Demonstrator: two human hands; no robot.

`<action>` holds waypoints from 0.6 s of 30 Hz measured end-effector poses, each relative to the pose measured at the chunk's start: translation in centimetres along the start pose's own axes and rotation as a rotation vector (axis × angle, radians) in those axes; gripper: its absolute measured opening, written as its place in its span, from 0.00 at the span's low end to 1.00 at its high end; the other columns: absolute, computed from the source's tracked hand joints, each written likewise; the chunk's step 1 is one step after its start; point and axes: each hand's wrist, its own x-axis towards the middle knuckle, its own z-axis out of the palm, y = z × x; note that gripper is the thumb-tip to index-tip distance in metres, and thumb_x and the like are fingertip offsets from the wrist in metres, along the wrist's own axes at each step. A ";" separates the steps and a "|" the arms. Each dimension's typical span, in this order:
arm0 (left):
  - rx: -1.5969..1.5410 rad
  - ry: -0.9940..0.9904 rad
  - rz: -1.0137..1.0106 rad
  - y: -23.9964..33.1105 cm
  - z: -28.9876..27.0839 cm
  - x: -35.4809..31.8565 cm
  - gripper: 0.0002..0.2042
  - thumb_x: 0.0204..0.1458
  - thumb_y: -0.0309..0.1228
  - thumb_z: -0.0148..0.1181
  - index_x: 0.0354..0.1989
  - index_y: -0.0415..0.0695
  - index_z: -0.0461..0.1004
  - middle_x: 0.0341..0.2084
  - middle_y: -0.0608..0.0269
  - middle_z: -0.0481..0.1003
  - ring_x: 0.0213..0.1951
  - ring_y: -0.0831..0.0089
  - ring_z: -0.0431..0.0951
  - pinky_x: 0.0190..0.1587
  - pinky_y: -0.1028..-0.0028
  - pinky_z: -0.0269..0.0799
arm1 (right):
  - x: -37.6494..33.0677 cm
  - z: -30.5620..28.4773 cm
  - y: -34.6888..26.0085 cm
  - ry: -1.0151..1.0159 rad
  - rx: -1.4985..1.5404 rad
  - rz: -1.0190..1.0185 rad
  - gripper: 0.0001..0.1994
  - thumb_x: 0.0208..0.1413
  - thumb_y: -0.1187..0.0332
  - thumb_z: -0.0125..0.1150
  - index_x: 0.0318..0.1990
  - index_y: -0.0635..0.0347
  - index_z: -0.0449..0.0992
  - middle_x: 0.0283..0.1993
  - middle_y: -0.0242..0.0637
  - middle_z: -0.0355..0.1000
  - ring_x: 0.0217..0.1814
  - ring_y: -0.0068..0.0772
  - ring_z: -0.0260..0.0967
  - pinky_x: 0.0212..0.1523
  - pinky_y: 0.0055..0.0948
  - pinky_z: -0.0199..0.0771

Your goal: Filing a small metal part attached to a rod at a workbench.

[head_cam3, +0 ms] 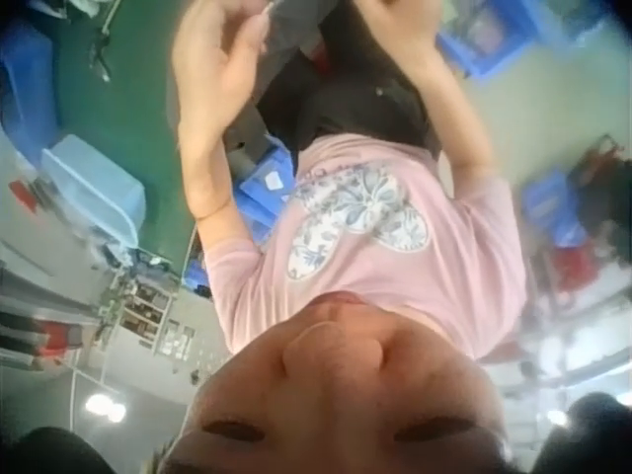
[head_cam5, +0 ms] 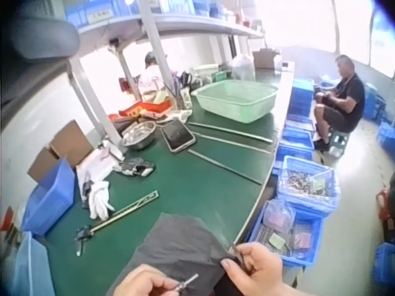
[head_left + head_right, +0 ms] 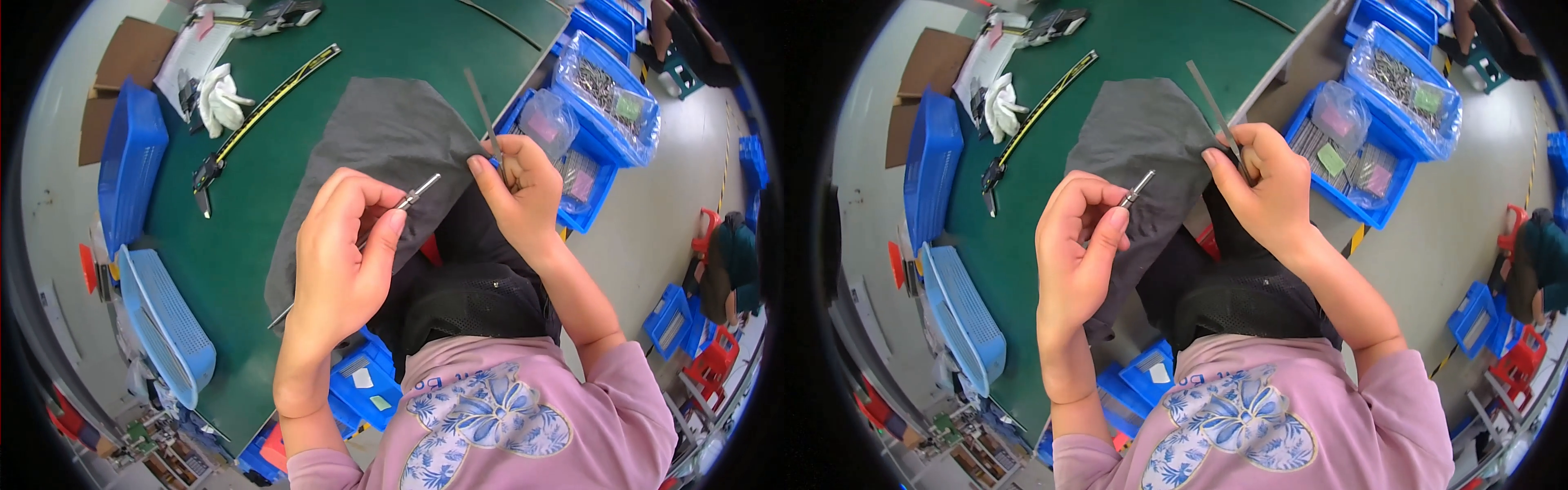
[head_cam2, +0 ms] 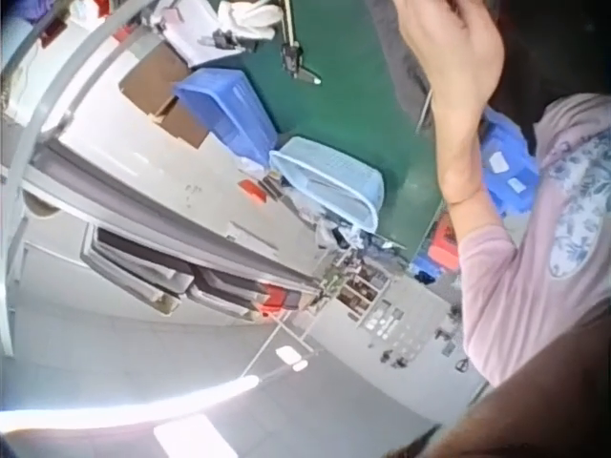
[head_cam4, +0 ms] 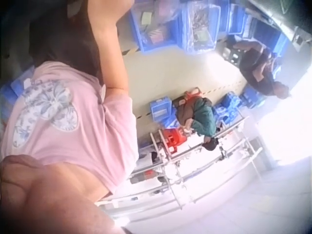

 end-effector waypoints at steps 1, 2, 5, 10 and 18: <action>-0.058 -0.023 -0.012 0.2 -0.2 0.1 0.04 0.50 0.17 0.58 0.34 0.35 0.71 0.29 0.58 0.70 0.29 0.69 0.75 0.33 0.74 0.72 | 0.2 0.1 -0.2 -0.032 -0.001 -0.007 0.10 0.50 0.74 0.68 0.35 0.65 0.72 0.14 0.23 0.52 0.17 0.11 0.45 0.18 0.19 0.47; -0.120 -0.049 -0.027 0.1 -0.3 0.1 0.04 0.51 0.17 0.58 0.34 0.34 0.71 0.30 0.58 0.70 0.29 0.71 0.75 0.34 0.75 0.73 | 0.2 0.1 -0.3 -0.065 -0.006 -0.009 0.09 0.51 0.74 0.68 0.35 0.66 0.72 0.15 0.21 0.53 0.17 0.10 0.45 0.18 0.18 0.47; -0.150 -0.016 -0.006 -0.4 0.1 0.1 0.04 0.50 0.17 0.58 0.33 0.34 0.71 0.30 0.58 0.70 0.29 0.70 0.76 0.33 0.74 0.73 | -0.1 -0.1 -1.2 -0.102 0.212 0.171 0.06 0.55 0.75 0.64 0.35 0.66 0.72 0.18 0.19 0.59 0.19 0.07 0.49 0.19 0.16 0.49; 0.018 0.092 0.067 -1.6 1.3 0.9 0.03 0.48 0.16 0.59 0.30 0.35 0.71 0.28 0.57 0.71 0.26 0.65 0.76 0.30 0.73 0.72 | -1.0 1.0 -3.3 -0.175 0.619 0.149 0.04 0.58 0.77 0.58 0.39 0.67 0.76 0.24 0.25 0.72 0.23 0.07 0.63 0.22 0.13 0.58; 0.012 0.131 0.064 -2.7 2.2 0.9 0.04 0.45 0.15 0.61 0.27 0.35 0.72 0.26 0.56 0.71 0.24 0.61 0.75 0.26 0.70 0.68 | 0.2 2.7 -1.8 -0.058 -0.268 -0.500 0.06 0.43 0.75 0.69 0.31 0.58 0.81 0.22 0.34 0.76 0.16 0.29 0.69 0.18 0.24 0.64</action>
